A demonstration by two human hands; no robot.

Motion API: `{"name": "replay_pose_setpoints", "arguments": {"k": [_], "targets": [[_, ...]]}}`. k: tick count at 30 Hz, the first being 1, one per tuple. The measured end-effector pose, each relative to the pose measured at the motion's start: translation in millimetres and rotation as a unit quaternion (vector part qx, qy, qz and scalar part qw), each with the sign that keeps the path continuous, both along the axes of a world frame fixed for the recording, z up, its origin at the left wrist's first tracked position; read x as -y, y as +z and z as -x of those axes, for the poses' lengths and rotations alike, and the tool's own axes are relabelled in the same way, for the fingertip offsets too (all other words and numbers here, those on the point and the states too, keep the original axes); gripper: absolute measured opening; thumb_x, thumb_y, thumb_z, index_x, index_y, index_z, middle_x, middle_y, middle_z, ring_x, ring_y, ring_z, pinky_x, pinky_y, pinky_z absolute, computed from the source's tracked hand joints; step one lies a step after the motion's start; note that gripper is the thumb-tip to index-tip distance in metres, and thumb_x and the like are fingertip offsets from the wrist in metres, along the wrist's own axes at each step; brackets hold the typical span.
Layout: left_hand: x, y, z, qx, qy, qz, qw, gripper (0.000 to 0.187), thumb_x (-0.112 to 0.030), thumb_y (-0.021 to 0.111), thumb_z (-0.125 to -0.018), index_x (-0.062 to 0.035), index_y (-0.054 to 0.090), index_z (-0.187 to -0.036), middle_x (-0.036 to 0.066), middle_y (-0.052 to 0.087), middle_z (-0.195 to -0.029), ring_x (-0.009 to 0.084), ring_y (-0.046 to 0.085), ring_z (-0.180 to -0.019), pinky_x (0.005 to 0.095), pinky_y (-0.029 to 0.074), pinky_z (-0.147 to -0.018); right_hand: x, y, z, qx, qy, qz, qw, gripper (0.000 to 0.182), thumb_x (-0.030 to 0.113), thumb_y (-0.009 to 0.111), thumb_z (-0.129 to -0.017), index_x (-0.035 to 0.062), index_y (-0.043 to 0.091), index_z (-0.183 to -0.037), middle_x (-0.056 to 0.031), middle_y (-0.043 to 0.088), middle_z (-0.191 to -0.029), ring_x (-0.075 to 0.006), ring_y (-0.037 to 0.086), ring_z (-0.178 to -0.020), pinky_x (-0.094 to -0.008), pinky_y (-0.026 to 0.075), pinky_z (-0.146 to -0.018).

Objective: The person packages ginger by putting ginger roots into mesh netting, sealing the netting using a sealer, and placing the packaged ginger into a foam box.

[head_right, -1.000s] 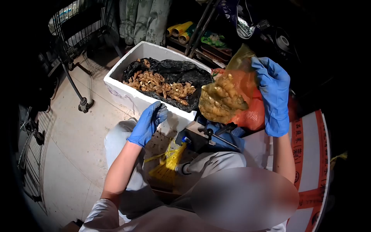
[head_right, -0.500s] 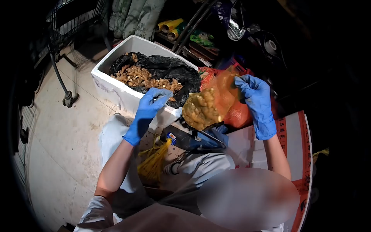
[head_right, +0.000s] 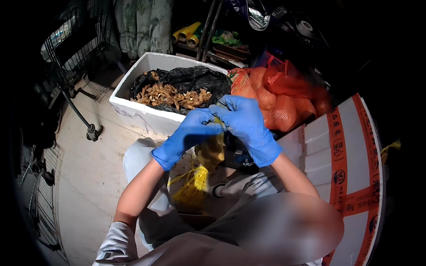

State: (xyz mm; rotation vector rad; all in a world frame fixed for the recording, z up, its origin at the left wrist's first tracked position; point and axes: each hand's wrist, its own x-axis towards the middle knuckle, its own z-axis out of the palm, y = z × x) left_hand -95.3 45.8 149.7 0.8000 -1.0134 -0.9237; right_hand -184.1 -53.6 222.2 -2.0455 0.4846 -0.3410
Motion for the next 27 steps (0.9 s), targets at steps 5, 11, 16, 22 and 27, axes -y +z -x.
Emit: {"name": "replay_pose_setpoints", "arguments": {"k": [5, 11, 16, 22, 27], "targets": [[-6, 8, 4, 0.232, 0.112, -0.112, 0.960, 0.011, -0.010, 0.057, -0.074, -0.0007, 0.060, -0.080, 0.000, 0.054, -0.076, 0.0067, 0.048, -0.072, 0.0194, 0.040, -0.065, 36, 11, 33, 0.311, 0.040, -0.188, 0.931, 0.023, 0.021, 0.049, -0.082, -0.0010, 0.054, -0.084, -0.0024, 0.055, -0.067, -0.0055, 0.050, -0.056, -0.0161, 0.040, -0.051], [-10, 25, 17, 0.167, -0.014, -0.145, 0.975, 0.009, -0.002, 0.055, -0.072, 0.0032, 0.058, -0.078, 0.005, 0.055, -0.077, 0.0095, 0.049, -0.067, 0.0220, 0.041, -0.066, 51, -125, 35, 0.163, 0.063, -0.459, 0.871, 0.036, 0.032, 0.037, -0.085, 0.0002, 0.045, -0.098, -0.0034, 0.048, -0.082, -0.0089, 0.046, -0.074, -0.0189, 0.036, -0.066], [-8, 22, 12, 0.356, 0.081, -0.171, 0.915, 0.015, -0.003, 0.057, -0.066, 0.0013, 0.059, -0.080, 0.008, 0.056, -0.065, 0.0162, 0.051, -0.060, 0.0245, 0.042, -0.057, 15, -268, 36, 0.170, 0.176, -0.550, 0.798, 0.039, 0.016, 0.034, -0.087, 0.0062, 0.028, -0.124, -0.0055, 0.034, -0.124, -0.0146, 0.033, -0.113, -0.0250, 0.025, -0.095], [-17, -8, 15, 0.620, 0.203, -0.136, 0.745, 0.021, -0.008, 0.055, -0.067, -0.0029, 0.055, -0.087, 0.013, 0.054, -0.076, 0.0306, 0.052, -0.067, 0.0343, 0.043, -0.060, -26, -225, 72, 0.201, -0.076, -0.432, 0.876, 0.048, 0.019, 0.062, -0.072, -0.0040, 0.043, -0.109, -0.0045, 0.050, -0.098, -0.0102, 0.047, -0.088, -0.0226, 0.038, -0.078], [-9, -46, 36, 0.723, 0.165, -0.194, 0.642, 0.025, -0.010, 0.055, -0.068, -0.0022, 0.051, -0.091, 0.015, 0.054, -0.084, 0.0313, 0.052, -0.068, 0.0368, 0.044, -0.057, -56, -236, 122, 0.115, -0.208, -0.075, 0.968, 0.028, 0.014, 0.066, -0.066, 0.0059, 0.055, -0.090, -0.0089, 0.055, -0.081, -0.0177, 0.054, -0.073, -0.0270, 0.043, -0.065]]}}
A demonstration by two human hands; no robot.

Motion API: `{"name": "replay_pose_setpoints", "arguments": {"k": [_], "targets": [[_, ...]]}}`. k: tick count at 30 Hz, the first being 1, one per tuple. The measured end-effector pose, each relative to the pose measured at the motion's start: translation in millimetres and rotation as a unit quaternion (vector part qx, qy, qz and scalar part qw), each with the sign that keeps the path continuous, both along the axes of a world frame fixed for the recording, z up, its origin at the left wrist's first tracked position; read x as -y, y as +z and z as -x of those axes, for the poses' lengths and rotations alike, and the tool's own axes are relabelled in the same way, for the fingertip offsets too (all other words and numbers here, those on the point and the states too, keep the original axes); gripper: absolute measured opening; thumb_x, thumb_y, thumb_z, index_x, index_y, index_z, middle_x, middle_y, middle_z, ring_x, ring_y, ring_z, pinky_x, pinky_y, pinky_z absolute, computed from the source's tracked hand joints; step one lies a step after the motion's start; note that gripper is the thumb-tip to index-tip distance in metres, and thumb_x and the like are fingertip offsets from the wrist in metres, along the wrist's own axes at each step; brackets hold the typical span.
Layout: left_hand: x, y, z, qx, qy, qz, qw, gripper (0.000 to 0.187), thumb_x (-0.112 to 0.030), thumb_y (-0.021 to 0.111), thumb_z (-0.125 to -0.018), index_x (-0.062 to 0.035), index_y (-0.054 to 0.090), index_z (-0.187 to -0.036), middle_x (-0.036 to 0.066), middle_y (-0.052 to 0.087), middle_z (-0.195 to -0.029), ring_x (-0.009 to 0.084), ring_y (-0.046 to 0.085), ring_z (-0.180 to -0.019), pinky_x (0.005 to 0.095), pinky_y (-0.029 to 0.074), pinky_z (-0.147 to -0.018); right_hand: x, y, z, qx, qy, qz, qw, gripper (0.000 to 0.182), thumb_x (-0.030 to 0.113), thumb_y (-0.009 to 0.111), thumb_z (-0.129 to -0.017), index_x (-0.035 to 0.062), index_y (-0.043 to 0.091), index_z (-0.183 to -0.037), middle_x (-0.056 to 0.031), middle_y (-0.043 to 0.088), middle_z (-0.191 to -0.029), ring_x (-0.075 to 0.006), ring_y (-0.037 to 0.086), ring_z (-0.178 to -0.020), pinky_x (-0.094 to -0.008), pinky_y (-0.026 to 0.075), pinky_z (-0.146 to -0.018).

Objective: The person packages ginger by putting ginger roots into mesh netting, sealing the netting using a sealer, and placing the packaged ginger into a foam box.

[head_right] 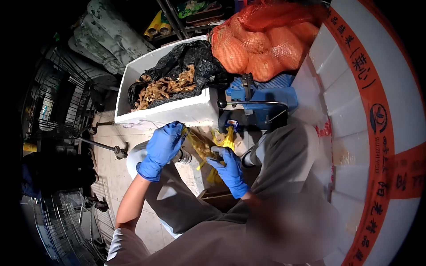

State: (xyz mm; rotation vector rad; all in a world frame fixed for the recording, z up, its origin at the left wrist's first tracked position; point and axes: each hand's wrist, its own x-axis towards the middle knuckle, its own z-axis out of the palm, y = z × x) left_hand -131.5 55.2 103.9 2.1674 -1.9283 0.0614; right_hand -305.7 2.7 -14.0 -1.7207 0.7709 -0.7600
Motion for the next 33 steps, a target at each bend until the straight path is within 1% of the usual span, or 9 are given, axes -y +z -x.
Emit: {"name": "replay_pose_setpoints", "arguments": {"k": [2, 5, 6, 12, 17, 20, 25, 28, 33], "targets": [[9, -30, 6, -0.029, -0.027, -0.001, 0.999, 0.022, -0.015, 0.054, -0.070, -0.0029, 0.052, -0.089, 0.014, 0.054, -0.078, 0.0307, 0.052, -0.063, 0.0375, 0.042, -0.053, -10, -15, 15, 0.011, -0.048, 0.001, 0.999, 0.023, 0.012, 0.063, -0.069, 0.0048, 0.054, -0.090, -0.0067, 0.056, -0.078, -0.0167, 0.054, -0.070, -0.0256, 0.043, -0.064], [30, -91, 7, -0.088, -0.010, -0.039, 0.995, 0.017, -0.017, 0.052, -0.074, -0.0017, 0.054, -0.082, 0.017, 0.054, -0.070, 0.0329, 0.050, -0.060, 0.0378, 0.040, -0.051, -6, -61, 33, 0.236, -0.078, -0.386, 0.888, 0.017, 0.001, 0.052, -0.076, 0.0000, 0.054, -0.093, -0.0012, 0.055, -0.083, -0.0064, 0.050, -0.067, -0.0180, 0.040, -0.061], [40, -107, 4, -0.148, 0.000, -0.066, 0.987, 0.019, -0.019, 0.051, -0.075, -0.0006, 0.054, -0.078, 0.016, 0.052, -0.064, 0.0304, 0.049, -0.056, 0.0363, 0.039, -0.050, -2, -55, 38, 0.107, -0.066, -0.207, 0.970, 0.021, 0.000, 0.050, -0.076, -0.0001, 0.053, -0.097, -0.0022, 0.054, -0.087, -0.0045, 0.047, -0.068, -0.0168, 0.038, -0.062], [111, -186, -23, -0.388, -0.015, -0.109, 0.915, 0.027, -0.023, 0.051, -0.080, 0.0023, 0.054, -0.074, 0.006, 0.044, -0.053, 0.0128, 0.036, -0.051, 0.0286, 0.034, -0.049, 13, -63, 39, 0.277, -0.055, -0.269, 0.921, 0.023, -0.001, 0.048, -0.077, -0.0002, 0.051, -0.100, -0.0022, 0.053, -0.092, -0.0064, 0.046, -0.072, -0.0179, 0.038, -0.065], [159, -238, -20, -0.608, -0.041, -0.104, 0.786, 0.015, -0.013, 0.051, -0.079, 0.0016, 0.055, -0.080, -0.001, 0.048, -0.064, 0.0105, 0.042, -0.057, 0.0240, 0.038, -0.053, 21, -45, 33, 0.031, -0.115, -0.157, 0.980, 0.013, 0.005, 0.049, -0.075, 0.0003, 0.057, -0.083, -0.0093, 0.056, -0.078, -0.0179, 0.054, -0.071, -0.0264, 0.041, -0.065], [194, -244, -32, -0.479, -0.157, -0.003, 0.863, 0.013, -0.011, 0.050, -0.079, 0.0017, 0.054, -0.078, 0.003, 0.051, -0.068, 0.0095, 0.045, -0.060, 0.0233, 0.038, -0.052, 28, -30, 29, -0.035, -0.072, -0.171, 0.982, 0.013, 0.006, 0.050, -0.074, 0.0001, 0.056, -0.083, -0.0110, 0.055, -0.077, -0.0217, 0.055, -0.072, -0.0270, 0.042, -0.065], [237, -230, -48, -0.376, -0.042, -0.086, 0.922, 0.023, -0.020, 0.053, -0.073, 0.0031, 0.053, -0.073, 0.023, 0.051, -0.071, 0.0362, 0.049, -0.065, 0.0358, 0.039, -0.057, 64, 10, 19, 0.008, -0.026, 0.056, 0.998, 0.014, 0.010, 0.053, -0.074, 0.0033, 0.055, -0.086, -0.0112, 0.053, -0.079, -0.0255, 0.053, -0.073, -0.0313, 0.042, -0.067], [246, -227, -53, -0.317, -0.105, -0.075, 0.940, 0.024, -0.021, 0.053, -0.073, 0.0028, 0.054, -0.075, 0.023, 0.052, -0.072, 0.0358, 0.049, -0.066, 0.0345, 0.040, -0.060, 99, 36, 11, -0.137, -0.020, 0.300, 0.944, 0.019, 0.014, 0.055, -0.072, 0.0032, 0.053, -0.088, -0.0102, 0.051, -0.083, -0.0239, 0.051, -0.074, -0.0321, 0.043, -0.066], [244, -231, -60, -0.364, -0.179, -0.030, 0.913, 0.007, -0.003, 0.050, -0.075, 0.0027, 0.053, -0.074, 0.012, 0.050, -0.067, 0.0192, 0.043, -0.060, 0.0271, 0.039, -0.058, 143, 14, -35, -0.265, -0.047, 0.357, 0.895, 0.031, 0.017, 0.056, -0.066, 0.0066, 0.053, -0.095, -0.0085, 0.052, -0.087, -0.0244, 0.045, -0.093, -0.0330, 0.031, -0.086]]}}
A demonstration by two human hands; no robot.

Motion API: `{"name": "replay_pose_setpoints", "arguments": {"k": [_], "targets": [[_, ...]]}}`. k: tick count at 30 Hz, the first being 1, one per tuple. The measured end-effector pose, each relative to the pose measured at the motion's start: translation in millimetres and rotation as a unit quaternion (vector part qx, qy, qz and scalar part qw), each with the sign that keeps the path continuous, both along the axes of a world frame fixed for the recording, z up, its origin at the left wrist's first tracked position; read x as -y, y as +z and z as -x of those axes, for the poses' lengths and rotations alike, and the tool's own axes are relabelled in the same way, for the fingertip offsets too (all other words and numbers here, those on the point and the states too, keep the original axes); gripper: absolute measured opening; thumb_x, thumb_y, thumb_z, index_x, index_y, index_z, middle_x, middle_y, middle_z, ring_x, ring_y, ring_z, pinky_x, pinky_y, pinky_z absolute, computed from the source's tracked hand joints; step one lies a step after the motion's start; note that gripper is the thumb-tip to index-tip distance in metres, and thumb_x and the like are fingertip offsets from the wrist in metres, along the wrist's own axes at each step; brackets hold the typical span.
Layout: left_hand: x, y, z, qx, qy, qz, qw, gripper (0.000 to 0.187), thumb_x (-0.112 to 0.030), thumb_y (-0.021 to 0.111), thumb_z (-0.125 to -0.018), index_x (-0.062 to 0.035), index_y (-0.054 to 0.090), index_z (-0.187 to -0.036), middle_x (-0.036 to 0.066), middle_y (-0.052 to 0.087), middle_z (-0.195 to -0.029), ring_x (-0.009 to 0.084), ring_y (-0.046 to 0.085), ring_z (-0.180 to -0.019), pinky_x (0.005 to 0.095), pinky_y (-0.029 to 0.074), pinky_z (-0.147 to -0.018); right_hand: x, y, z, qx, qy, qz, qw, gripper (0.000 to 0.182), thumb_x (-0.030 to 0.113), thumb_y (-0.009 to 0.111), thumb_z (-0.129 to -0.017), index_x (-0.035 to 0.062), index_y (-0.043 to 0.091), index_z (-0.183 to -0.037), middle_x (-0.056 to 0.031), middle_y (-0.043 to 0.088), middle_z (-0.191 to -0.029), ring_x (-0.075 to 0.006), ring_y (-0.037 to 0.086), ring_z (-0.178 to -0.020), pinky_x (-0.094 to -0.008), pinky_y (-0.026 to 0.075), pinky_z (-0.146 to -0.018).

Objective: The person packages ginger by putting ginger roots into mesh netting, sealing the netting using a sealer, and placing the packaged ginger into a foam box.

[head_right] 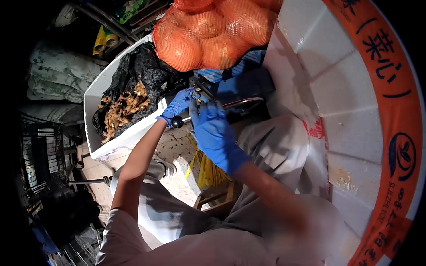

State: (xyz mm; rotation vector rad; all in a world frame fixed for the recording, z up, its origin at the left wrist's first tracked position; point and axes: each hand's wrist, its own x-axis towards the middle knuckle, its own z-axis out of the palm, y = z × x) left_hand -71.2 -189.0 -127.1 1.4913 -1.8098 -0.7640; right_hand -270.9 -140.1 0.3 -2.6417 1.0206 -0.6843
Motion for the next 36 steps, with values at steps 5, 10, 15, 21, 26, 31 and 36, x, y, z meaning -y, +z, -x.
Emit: {"name": "replay_pose_setpoints", "arguments": {"k": [5, 10, 15, 21, 26, 31, 36], "targets": [[2, 5, -7, -0.021, -0.040, -0.076, 0.996, 0.013, -0.010, 0.052, -0.077, 0.0014, 0.055, -0.083, 0.008, 0.054, -0.074, 0.0148, 0.046, -0.068, 0.0253, 0.040, -0.065, 10, -28, -53, -0.197, 0.123, 0.099, 0.968, 0.025, 0.014, 0.051, -0.062, -0.0016, 0.054, -0.082, -0.0090, 0.052, -0.060, -0.0233, 0.053, -0.053, -0.0354, 0.043, -0.048], [3, 8, -12, -0.144, -0.089, -0.129, 0.977, 0.014, -0.006, 0.052, -0.077, 0.0030, 0.055, -0.087, 0.003, 0.055, -0.079, 0.0108, 0.047, -0.076, 0.0231, 0.040, -0.070, -4, -81, -93, -0.223, 0.275, 0.151, 0.923, 0.012, 0.011, 0.049, -0.063, 0.0024, 0.058, -0.061, -0.0107, 0.054, -0.055, -0.0238, 0.054, -0.048, -0.0376, 0.038, -0.037], [6, 8, -14, -0.117, -0.094, -0.145, 0.978, 0.015, 0.000, 0.052, -0.074, 0.0022, 0.055, -0.089, 0.003, 0.056, -0.079, 0.0087, 0.048, -0.074, 0.0211, 0.041, -0.069, -24, -128, -139, -0.184, 0.269, -0.042, 0.945, 0.015, 0.009, 0.046, -0.068, 0.0007, 0.058, -0.070, -0.0154, 0.056, -0.064, -0.0265, 0.055, -0.053, -0.0345, 0.041, -0.045], [-1, -2, -7, -0.153, 0.003, -0.138, 0.978, 0.017, 0.001, 0.052, -0.074, 0.0034, 0.055, -0.091, 0.007, 0.058, -0.081, 0.0087, 0.051, -0.072, 0.0211, 0.043, -0.068, -69, -246, -196, -0.270, 0.104, -0.185, 0.939, 0.024, 0.014, 0.035, -0.080, 0.0081, 0.054, -0.095, -0.0084, 0.057, -0.087, -0.0233, 0.056, -0.077, -0.0322, 0.043, -0.065], [-1, -16, -7, -0.090, -0.019, 0.044, 0.995, 0.012, 0.000, 0.054, -0.068, 0.0014, 0.056, -0.080, 0.012, 0.056, -0.068, 0.0163, 0.055, -0.064, 0.0269, 0.044, -0.061, -71, -277, -201, -0.259, 0.072, -0.170, 0.948, 0.021, 0.014, 0.039, -0.075, 0.0068, 0.055, -0.086, -0.0088, 0.057, -0.078, -0.0233, 0.055, -0.069, -0.0333, 0.043, -0.059], [-1, 0, -2, -0.092, 0.009, -0.060, 0.994, 0.010, -0.015, 0.051, -0.068, -0.0070, 0.058, -0.069, 0.011, 0.054, -0.062, 0.0275, 0.053, -0.064, 0.0352, 0.041, -0.059, -66, -268, -195, -0.259, 0.101, -0.143, 0.950, 0.018, 0.014, 0.043, -0.071, 0.0055, 0.057, -0.077, -0.0092, 0.056, -0.069, -0.0233, 0.055, -0.062, -0.0344, 0.043, -0.053], [7, 1, -12, -0.089, -0.085, -0.076, 0.989, 0.017, -0.003, 0.052, -0.069, 0.0016, 0.055, -0.085, 0.009, 0.057, -0.074, 0.0121, 0.049, -0.067, 0.0251, 0.042, -0.062, -57, -191, -178, -0.218, 0.170, -0.038, 0.960, 0.016, 0.014, 0.046, -0.066, 0.0043, 0.058, -0.068, -0.0096, 0.055, -0.060, -0.0233, 0.054, -0.055, -0.0355, 0.043, -0.047]]}}
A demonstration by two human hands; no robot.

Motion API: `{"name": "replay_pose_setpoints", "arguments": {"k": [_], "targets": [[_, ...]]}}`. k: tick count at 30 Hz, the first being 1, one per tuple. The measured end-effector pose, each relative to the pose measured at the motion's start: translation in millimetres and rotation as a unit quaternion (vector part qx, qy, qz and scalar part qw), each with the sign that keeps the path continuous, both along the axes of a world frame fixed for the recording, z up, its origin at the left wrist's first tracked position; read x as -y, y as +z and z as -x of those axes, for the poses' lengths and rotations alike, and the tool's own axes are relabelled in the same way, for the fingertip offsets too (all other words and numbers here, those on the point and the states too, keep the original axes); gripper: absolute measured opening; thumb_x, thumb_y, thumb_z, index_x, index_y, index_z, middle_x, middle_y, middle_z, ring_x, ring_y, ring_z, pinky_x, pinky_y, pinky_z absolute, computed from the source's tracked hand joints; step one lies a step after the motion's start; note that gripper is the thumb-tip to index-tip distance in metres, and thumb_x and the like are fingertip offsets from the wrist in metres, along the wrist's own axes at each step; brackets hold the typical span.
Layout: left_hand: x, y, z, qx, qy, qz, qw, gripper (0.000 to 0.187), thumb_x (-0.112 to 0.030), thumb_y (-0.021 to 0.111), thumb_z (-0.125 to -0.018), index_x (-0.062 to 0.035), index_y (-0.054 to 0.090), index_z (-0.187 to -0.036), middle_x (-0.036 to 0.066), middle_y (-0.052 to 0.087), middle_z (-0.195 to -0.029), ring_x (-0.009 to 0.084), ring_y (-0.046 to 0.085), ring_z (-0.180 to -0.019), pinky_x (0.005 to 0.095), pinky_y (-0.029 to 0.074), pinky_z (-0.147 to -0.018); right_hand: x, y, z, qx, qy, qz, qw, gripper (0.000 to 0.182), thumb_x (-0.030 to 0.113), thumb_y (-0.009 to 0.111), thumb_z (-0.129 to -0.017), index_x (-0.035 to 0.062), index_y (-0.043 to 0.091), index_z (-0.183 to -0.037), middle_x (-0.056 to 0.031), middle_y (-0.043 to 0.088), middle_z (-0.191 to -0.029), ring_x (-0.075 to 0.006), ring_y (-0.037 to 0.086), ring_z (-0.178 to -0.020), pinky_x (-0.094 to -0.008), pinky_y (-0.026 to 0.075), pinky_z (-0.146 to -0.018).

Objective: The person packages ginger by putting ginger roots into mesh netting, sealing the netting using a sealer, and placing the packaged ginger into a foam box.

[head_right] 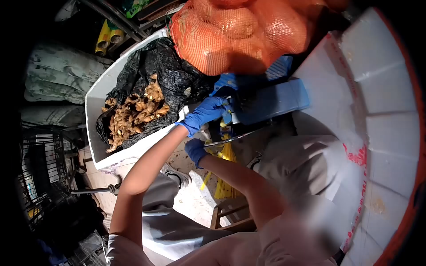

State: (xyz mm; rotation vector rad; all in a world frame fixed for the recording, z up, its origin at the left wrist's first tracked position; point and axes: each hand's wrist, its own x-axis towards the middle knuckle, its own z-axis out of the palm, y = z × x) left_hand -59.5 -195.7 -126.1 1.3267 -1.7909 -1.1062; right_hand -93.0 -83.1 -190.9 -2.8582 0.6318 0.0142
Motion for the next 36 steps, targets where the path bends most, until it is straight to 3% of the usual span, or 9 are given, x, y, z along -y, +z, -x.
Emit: {"name": "replay_pose_setpoints", "arguments": {"k": [6, 7, 11, 13, 16, 19, 21, 24, 36], "targets": [[4, -8, -3, 0.019, -0.004, 0.002, 1.000, 0.018, -0.007, 0.052, -0.068, 0.0016, 0.055, -0.084, 0.010, 0.057, -0.072, 0.0168, 0.052, -0.065, 0.0275, 0.043, -0.061, 68, 138, 111, 0.066, 0.156, 0.299, 0.939, 0.009, 0.011, 0.050, -0.059, 0.0046, 0.054, -0.054, -0.0083, 0.047, -0.047, -0.0218, 0.051, -0.045, -0.0337, 0.040, -0.042], [3, -7, -2, 0.057, 0.002, 0.039, 0.998, 0.018, -0.006, 0.051, -0.070, 0.0015, 0.055, -0.085, 0.009, 0.057, -0.071, 0.0149, 0.051, -0.064, 0.0273, 0.042, -0.061, 85, 149, 123, 0.193, 0.058, 0.007, 0.980, 0.020, 0.017, 0.056, -0.062, 0.0020, 0.057, -0.076, -0.0098, 0.049, -0.055, -0.0251, 0.051, -0.048, -0.0354, 0.040, -0.044], [-26, -30, 9, -0.128, 0.016, 0.041, 0.991, 0.014, -0.001, 0.052, -0.070, 0.0019, 0.054, -0.083, 0.007, 0.054, -0.070, 0.0178, 0.049, -0.065, 0.0269, 0.042, -0.066, 87, 206, 174, 0.280, -0.026, -0.058, 0.958, 0.031, 0.020, 0.064, -0.064, 0.0032, 0.053, -0.088, -0.0144, 0.053, -0.070, -0.0252, 0.054, -0.063, -0.0312, 0.043, -0.056], [-54, -45, 21, 0.118, 0.103, 0.198, 0.967, 0.026, 0.002, 0.058, -0.065, -0.0003, 0.052, -0.090, 0.005, 0.053, -0.079, 0.0153, 0.050, -0.071, 0.0255, 0.042, -0.068, 75, 211, 197, 0.347, -0.084, -0.039, 0.933, 0.031, 0.019, 0.064, -0.065, 0.0046, 0.053, -0.090, -0.0150, 0.053, -0.073, -0.0239, 0.054, -0.068, -0.0292, 0.043, -0.059], [-101, -30, 50, -0.125, 0.055, -0.079, 0.988, 0.010, 0.001, 0.046, -0.078, 0.0009, 0.053, -0.085, -0.001, 0.047, -0.073, 0.0064, 0.045, -0.073, 0.0200, 0.042, -0.065, 61, 202, 237, 0.539, -0.271, -0.330, 0.726, 0.037, 0.029, 0.061, -0.070, 0.0071, 0.052, -0.098, -0.0115, 0.056, -0.077, -0.0233, 0.056, -0.071, -0.0297, 0.043, -0.065], [-136, 44, 79, -0.245, 0.120, -0.167, 0.948, 0.012, -0.005, 0.046, -0.081, -0.0001, 0.053, -0.090, 0.000, 0.052, -0.080, 0.0069, 0.047, -0.075, 0.0198, 0.040, -0.069, 33, 187, 263, 0.479, -0.307, -0.453, 0.687, 0.042, 0.030, 0.062, -0.069, 0.0057, 0.050, -0.101, -0.0103, 0.057, -0.078, -0.0228, 0.056, -0.074, -0.0278, 0.043, -0.066], [-155, 86, 89, -0.269, 0.130, -0.171, 0.939, 0.013, -0.005, 0.046, -0.081, -0.0001, 0.053, -0.092, 0.000, 0.053, -0.081, 0.0072, 0.048, -0.075, 0.0200, 0.040, -0.069, 10, 195, 265, 0.161, -0.304, -0.391, 0.854, 0.051, 0.031, 0.064, -0.067, 0.0067, 0.045, -0.109, -0.0120, 0.054, -0.086, -0.0230, 0.053, -0.084, -0.0283, 0.041, -0.073], [-178, 143, 94, -0.297, 0.133, -0.173, 0.929, 0.017, -0.006, 0.047, -0.081, -0.0004, 0.051, -0.096, 0.001, 0.054, -0.082, 0.0084, 0.049, -0.076, 0.0203, 0.040, -0.070, -29, 195, 257, 0.262, -0.176, -0.300, 0.900, 0.078, 0.036, 0.070, -0.059, 0.0089, 0.030, -0.122, -0.0190, 0.043, -0.109, -0.0292, 0.043, -0.100, -0.0319, 0.034, -0.085], [-168, 442, 138, -0.308, 0.099, 0.084, 0.942, 0.013, -0.014, 0.051, -0.080, -0.0012, 0.050, -0.080, 0.003, 0.053, -0.064, 0.0076, 0.050, -0.051, 0.0173, 0.040, -0.046, -44, 359, 247, 0.547, -0.067, -0.511, 0.659, 0.060, 0.007, 0.066, -0.066, 0.0002, 0.034, -0.116, -0.0084, 0.051, -0.102, -0.0130, 0.049, -0.092, -0.0266, 0.039, -0.080]]}}
